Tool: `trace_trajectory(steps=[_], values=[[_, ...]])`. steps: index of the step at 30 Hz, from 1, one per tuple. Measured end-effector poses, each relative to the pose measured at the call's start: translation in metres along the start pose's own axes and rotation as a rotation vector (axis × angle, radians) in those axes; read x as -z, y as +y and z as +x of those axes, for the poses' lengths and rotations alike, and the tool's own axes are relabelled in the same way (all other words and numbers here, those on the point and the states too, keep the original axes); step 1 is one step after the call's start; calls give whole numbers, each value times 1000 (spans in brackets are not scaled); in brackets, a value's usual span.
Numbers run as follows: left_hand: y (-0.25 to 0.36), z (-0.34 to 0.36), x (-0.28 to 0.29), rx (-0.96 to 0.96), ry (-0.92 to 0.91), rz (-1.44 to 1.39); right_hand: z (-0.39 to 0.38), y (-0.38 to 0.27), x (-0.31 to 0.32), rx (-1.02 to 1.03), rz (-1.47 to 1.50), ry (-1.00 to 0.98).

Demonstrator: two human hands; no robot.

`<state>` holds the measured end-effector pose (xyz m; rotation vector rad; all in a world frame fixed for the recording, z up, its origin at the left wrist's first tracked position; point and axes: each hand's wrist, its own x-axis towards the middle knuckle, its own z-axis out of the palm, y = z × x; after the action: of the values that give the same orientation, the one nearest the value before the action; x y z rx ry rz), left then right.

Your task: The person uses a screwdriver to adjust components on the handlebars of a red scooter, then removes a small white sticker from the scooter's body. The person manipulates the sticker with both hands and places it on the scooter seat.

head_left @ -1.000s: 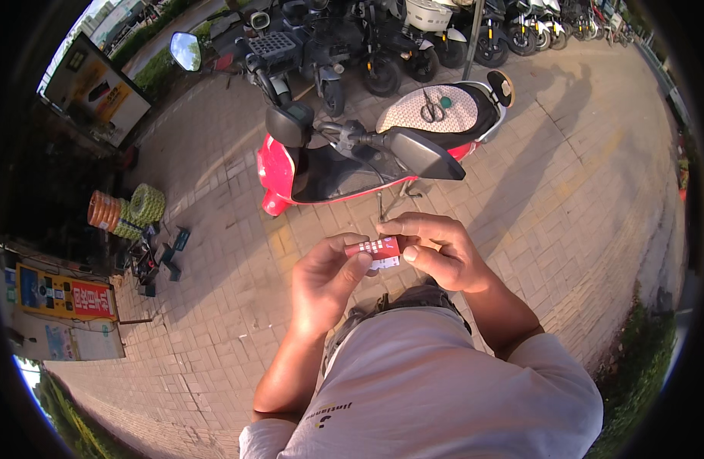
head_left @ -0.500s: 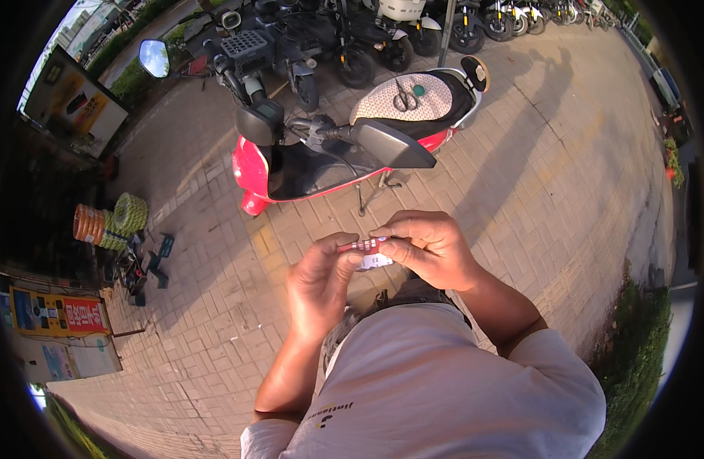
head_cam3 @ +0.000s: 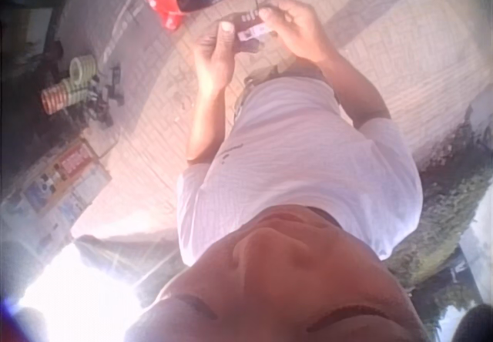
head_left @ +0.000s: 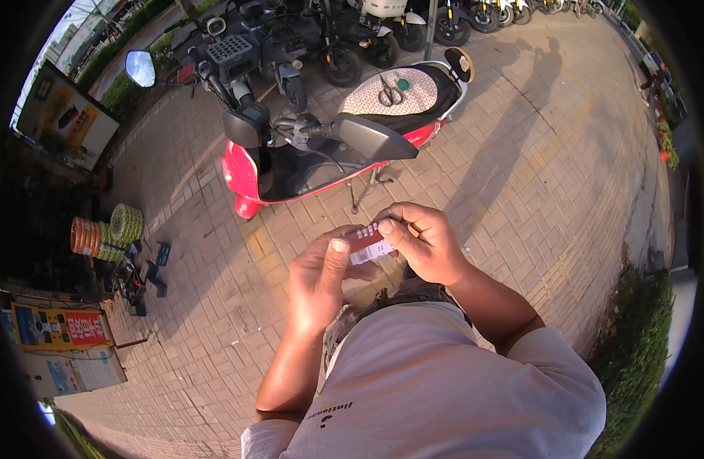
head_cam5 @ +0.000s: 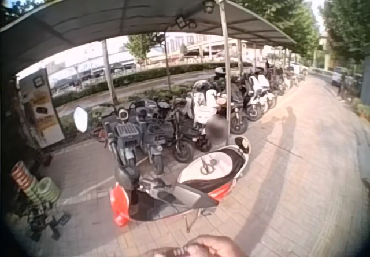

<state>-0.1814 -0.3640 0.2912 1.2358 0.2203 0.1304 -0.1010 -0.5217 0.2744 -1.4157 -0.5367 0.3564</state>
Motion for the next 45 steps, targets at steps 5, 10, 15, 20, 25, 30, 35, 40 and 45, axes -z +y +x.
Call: trace_trajectory(steps=[5,10,15,20,25,30,35,40,45], values=[[-2,3,7,99,10,-122,-3,4,-5,69,-82,15],[-6,3,10,33,31,-41,-2,3,-10,6,-57,4],[-10,3,9,-121,55,143,2,0,-12,-55,4,-23],[-9,6,11,-34,76,-23,12,14,-15,247,-79,15],[-8,6,14,-8,77,-51,16,11,-11,306,-158,-44],[-9,7,19,-16,59,-62,22,19,-11,360,-132,-49],[-6,4,12,-154,120,160,20,16,-15,332,-103,-18],[-5,2,8,-272,112,242,16,10,-16,340,-135,0],[-4,1,7,-327,78,316,11,7,-20,384,-138,44]])
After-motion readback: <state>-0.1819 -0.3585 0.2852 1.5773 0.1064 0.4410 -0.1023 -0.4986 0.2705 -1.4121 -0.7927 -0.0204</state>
